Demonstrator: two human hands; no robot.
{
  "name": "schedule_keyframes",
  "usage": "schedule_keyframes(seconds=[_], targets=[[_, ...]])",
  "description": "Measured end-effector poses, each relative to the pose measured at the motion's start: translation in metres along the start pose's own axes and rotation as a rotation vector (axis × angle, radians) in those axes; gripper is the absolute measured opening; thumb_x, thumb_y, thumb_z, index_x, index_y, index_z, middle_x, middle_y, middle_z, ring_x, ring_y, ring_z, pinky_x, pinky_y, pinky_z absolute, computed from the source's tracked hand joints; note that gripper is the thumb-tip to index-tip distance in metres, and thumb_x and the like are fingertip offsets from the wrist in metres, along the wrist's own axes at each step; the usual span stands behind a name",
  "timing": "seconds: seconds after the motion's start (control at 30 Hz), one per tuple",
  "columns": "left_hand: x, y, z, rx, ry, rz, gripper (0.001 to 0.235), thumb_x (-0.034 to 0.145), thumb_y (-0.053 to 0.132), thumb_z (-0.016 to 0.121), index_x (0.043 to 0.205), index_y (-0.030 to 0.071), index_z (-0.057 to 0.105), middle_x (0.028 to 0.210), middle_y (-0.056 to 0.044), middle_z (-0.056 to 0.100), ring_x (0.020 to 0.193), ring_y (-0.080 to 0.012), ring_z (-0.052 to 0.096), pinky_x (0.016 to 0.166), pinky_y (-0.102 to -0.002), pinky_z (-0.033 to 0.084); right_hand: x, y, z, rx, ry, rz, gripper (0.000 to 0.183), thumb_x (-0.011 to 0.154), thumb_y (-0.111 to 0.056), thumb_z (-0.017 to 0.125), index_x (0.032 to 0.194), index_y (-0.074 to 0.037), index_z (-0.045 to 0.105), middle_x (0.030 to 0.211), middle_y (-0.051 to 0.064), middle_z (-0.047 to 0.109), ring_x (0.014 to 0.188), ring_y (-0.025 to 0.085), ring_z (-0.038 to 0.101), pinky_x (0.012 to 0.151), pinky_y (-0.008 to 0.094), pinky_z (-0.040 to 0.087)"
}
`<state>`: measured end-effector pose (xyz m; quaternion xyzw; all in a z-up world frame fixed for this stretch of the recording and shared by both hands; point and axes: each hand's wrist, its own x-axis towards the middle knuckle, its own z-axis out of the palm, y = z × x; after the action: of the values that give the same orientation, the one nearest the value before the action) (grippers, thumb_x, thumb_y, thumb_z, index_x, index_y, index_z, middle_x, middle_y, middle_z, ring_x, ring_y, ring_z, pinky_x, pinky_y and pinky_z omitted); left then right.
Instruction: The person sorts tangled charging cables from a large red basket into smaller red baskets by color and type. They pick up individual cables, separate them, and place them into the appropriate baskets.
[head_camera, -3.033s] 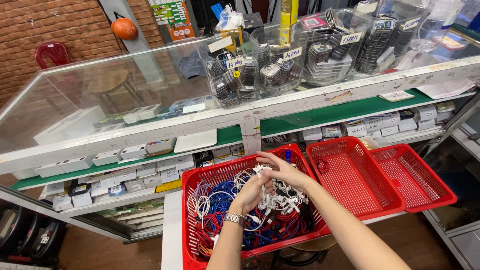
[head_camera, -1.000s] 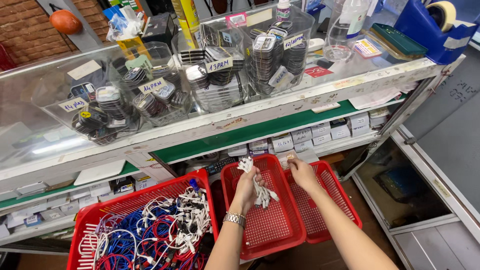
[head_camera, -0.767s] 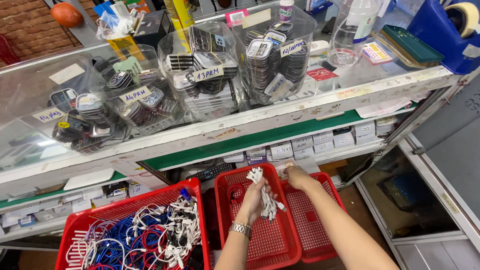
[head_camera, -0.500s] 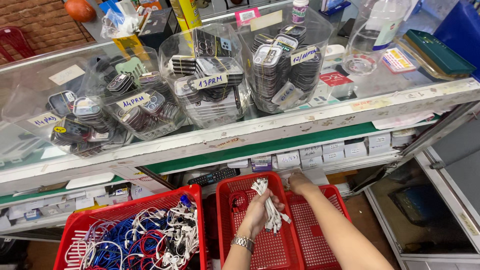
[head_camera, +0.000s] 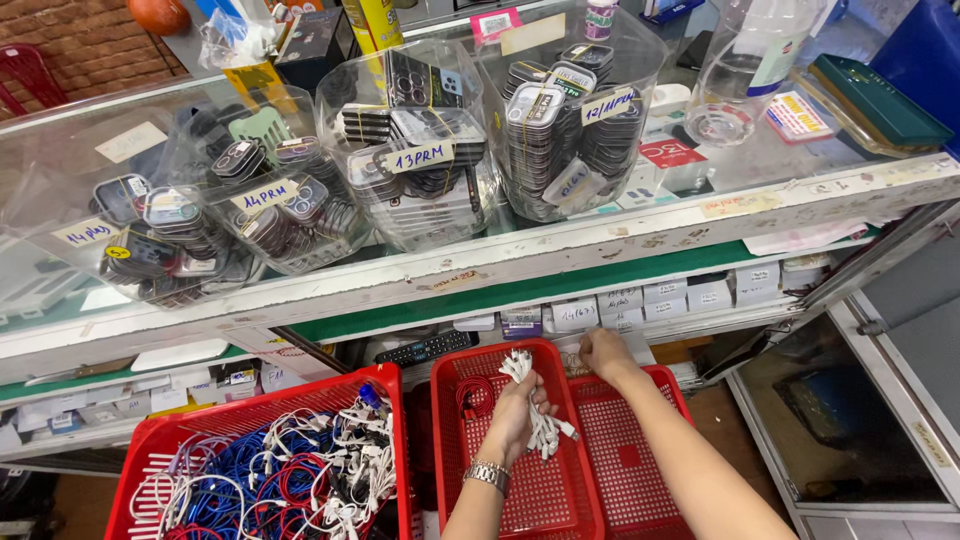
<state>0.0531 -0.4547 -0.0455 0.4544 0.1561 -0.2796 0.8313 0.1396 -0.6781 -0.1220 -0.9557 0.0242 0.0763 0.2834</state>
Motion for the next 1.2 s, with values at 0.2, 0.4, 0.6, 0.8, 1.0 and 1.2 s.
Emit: schedule_keyframes(seconds=[0.2,0.4,0.6,0.8,1.0,1.2], targets=[[-0.007,0.018,0.007,0.052,-0.009,0.102,0.021,0.101,0.023,0.061,0.108,0.005,0.065,0.068,0.005,0.046,0.056,-0.0082,0.044,0.067,-0.031,0.052,-0.047,-0.064,-0.052,0.716,-0.049,-0.008,0.035,0.083,-0.006,0.078,0.114,-0.005,0.063,0.091,0.006,0.072,0.086,0.016,0.068,0.075,0.032,0.056],[-0.03,0.036,-0.003,0.12,-0.03,0.231,0.02,0.101,0.022,0.062,0.094,0.004,0.062,0.064,0.005,0.045,0.054,-0.0088,0.04,0.065,-0.031,0.051,-0.094,-0.135,-0.071,0.819,-0.09,-0.138,0.028,0.085,-0.006,0.073,0.112,-0.006,0.066,0.09,0.007,0.074,0.086,0.013,0.07,0.078,0.028,0.057],[-0.067,0.063,-0.043,0.065,-0.111,0.223,0.023,0.106,0.024,0.055,0.094,0.005,0.061,0.065,0.007,0.041,0.059,-0.008,0.041,0.071,-0.029,0.05,-0.115,-0.159,-0.056,1.411,-0.314,-0.019,0.023,0.094,-0.011,0.054,0.107,0.006,0.061,0.098,0.006,0.074,0.102,0.016,0.07,0.098,0.032,0.057],[-0.112,0.089,-0.07,0.159,-0.222,0.165,0.019,0.105,0.022,0.055,0.096,0.007,0.061,0.065,0.007,0.041,0.059,-0.0097,0.042,0.07,-0.031,0.051,-0.135,-0.203,-0.007,2.113,-0.688,-0.501,0.039,0.121,-0.008,0.05,0.146,0.021,0.056,0.096,0.005,0.062,0.086,0.015,0.058,0.081,0.031,0.051],[-0.16,0.125,-0.114,0.48,-0.337,0.113,0.024,0.105,0.024,0.055,0.1,0.004,0.067,0.064,0.008,0.038,0.057,-0.0077,0.04,0.065,-0.027,0.047,-0.17,-0.275,-0.034,0.985,-0.102,-0.219,0.057,0.094,-0.009,0.062,0.149,-0.014,0.047,0.134,0.004,0.064,0.083,0.009,0.06,0.064,0.023,0.055],[-0.185,0.145,-0.162,0.661,-0.251,0.054,0.021,0.104,0.024,0.057,0.097,0.006,0.065,0.067,0.008,0.043,0.058,-0.0066,0.043,0.061,-0.027,0.047,-0.202,-0.35,-0.033,0.641,-0.067,-0.163,0.039,0.098,-0.019,0.059,0.137,-0.015,0.064,0.121,0.007,0.063,0.079,0.019,0.068,0.067,0.029,0.058]])
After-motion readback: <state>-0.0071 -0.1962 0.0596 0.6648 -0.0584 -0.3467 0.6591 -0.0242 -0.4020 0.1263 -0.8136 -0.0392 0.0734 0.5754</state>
